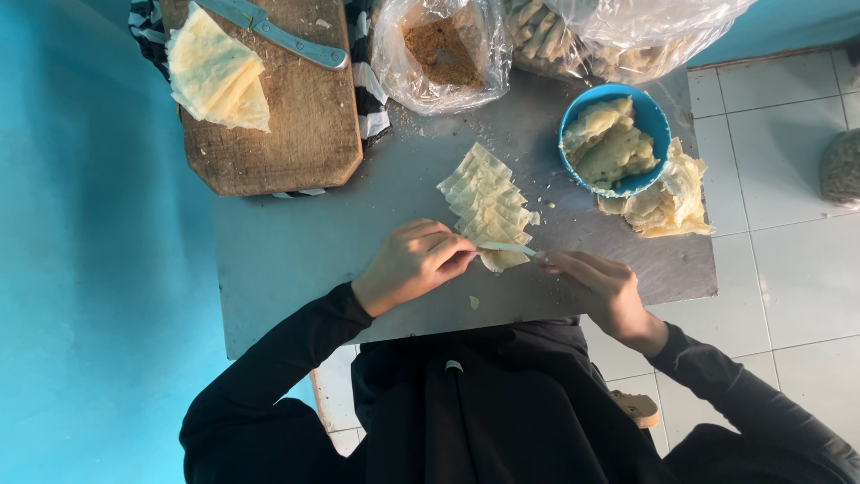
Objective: The person sits at a metal table and folds thin pastry wrappers by hand, placing filling from a blue bowl onto each wrapper. They use a spoon to scoop brown paste from a plastic container onto the wrappers and fold them, setting finished filled pieces into the bowl.
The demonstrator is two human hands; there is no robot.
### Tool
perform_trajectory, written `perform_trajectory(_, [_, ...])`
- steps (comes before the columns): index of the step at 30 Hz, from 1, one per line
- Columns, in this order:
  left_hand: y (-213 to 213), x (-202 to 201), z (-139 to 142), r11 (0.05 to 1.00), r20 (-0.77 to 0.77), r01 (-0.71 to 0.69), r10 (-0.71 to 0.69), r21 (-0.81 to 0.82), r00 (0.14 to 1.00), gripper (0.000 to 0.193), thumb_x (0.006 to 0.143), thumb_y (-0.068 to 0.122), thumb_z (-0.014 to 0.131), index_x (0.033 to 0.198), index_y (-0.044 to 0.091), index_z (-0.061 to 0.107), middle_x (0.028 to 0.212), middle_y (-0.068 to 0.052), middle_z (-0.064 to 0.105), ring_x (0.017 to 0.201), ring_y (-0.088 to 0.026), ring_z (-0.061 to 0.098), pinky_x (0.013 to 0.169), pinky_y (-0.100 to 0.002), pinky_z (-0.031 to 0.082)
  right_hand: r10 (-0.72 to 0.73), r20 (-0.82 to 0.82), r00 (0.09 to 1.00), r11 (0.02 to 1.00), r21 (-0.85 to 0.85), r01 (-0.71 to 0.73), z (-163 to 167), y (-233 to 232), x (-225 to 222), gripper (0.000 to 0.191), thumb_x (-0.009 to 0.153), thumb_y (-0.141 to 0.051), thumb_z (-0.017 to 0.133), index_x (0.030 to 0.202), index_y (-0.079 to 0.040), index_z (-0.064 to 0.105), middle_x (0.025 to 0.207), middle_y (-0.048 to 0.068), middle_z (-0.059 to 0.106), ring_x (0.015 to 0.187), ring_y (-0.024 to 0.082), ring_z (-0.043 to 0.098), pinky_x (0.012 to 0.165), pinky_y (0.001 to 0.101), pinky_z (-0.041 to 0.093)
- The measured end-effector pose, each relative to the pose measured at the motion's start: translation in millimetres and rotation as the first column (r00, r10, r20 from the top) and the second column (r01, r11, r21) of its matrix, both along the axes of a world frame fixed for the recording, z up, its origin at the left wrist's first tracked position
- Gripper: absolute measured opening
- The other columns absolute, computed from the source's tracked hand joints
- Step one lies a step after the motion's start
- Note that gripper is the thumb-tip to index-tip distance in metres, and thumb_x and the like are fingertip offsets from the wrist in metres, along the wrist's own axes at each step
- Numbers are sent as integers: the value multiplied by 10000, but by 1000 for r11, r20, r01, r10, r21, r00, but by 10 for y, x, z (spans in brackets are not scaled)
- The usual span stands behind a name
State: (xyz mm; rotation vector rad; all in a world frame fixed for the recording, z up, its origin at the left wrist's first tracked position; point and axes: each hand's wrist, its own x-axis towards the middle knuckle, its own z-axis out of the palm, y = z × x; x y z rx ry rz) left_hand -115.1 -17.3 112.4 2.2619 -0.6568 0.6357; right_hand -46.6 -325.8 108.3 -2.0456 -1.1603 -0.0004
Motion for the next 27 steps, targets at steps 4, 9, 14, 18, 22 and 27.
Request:
perform_trajectory(4, [-4,-6,-12,1000,-7,-1,1,0,1000,192,853,93,839,981,103,697,851,-9,710,806,-194,700,738,-337,558,108,117,987,994,-20,-106,-54,-67,13,402,866,24,679,1266,5,645,1155,129,742,982,242,769,828,333,649])
perform_trajectory(9, [-9,-24,-15,1000,6,1,-1,2,1000,192,856,90,838,982,100,694,864,-2,719,811,-189,700,738,-335,558,139,142,980,990,-18,-138,-38,-70,-19,422,863,10,676,1282,11,632,1181,144,732,979,233,764,842,347,651])
perform_trajectory(14, [-13,-37,7,1000,18,3,-4,7,1000,196,858,89,836,984,102,686,876,5,721,827,-185,701,755,-336,561,206,221,953,978,-13,-208,-70,-123,-31,428,857,-36,684,1277,22,623,1190,167,711,1039,293,746,868,377,639])
perform_trajectory(18, [-14,-47,27,1000,16,5,-5,27,1000,199,854,90,837,984,99,686,881,5,725,825,-183,701,751,-333,560,157,209,965,987,-5,-160,-254,-233,-14,349,916,11,653,1264,24,630,1194,198,727,995,274,768,822,337,635])
perform_trajectory(22, [-10,-60,46,1000,18,-7,7,30,1000,196,853,79,831,977,103,682,874,7,721,829,-185,705,758,-330,564,-154,-119,981,984,68,163,-321,-301,-92,208,1040,-33,608,1237,0,668,1073,160,781,924,223,802,770,297,652])
perform_trajectory(27, [-26,-41,46,999,19,3,-3,36,1000,193,864,89,821,993,101,678,914,0,722,849,-198,705,798,-344,563,-264,-629,731,912,85,402,65,-169,-93,300,1091,-116,537,1281,85,652,979,200,765,853,219,767,775,352,632])
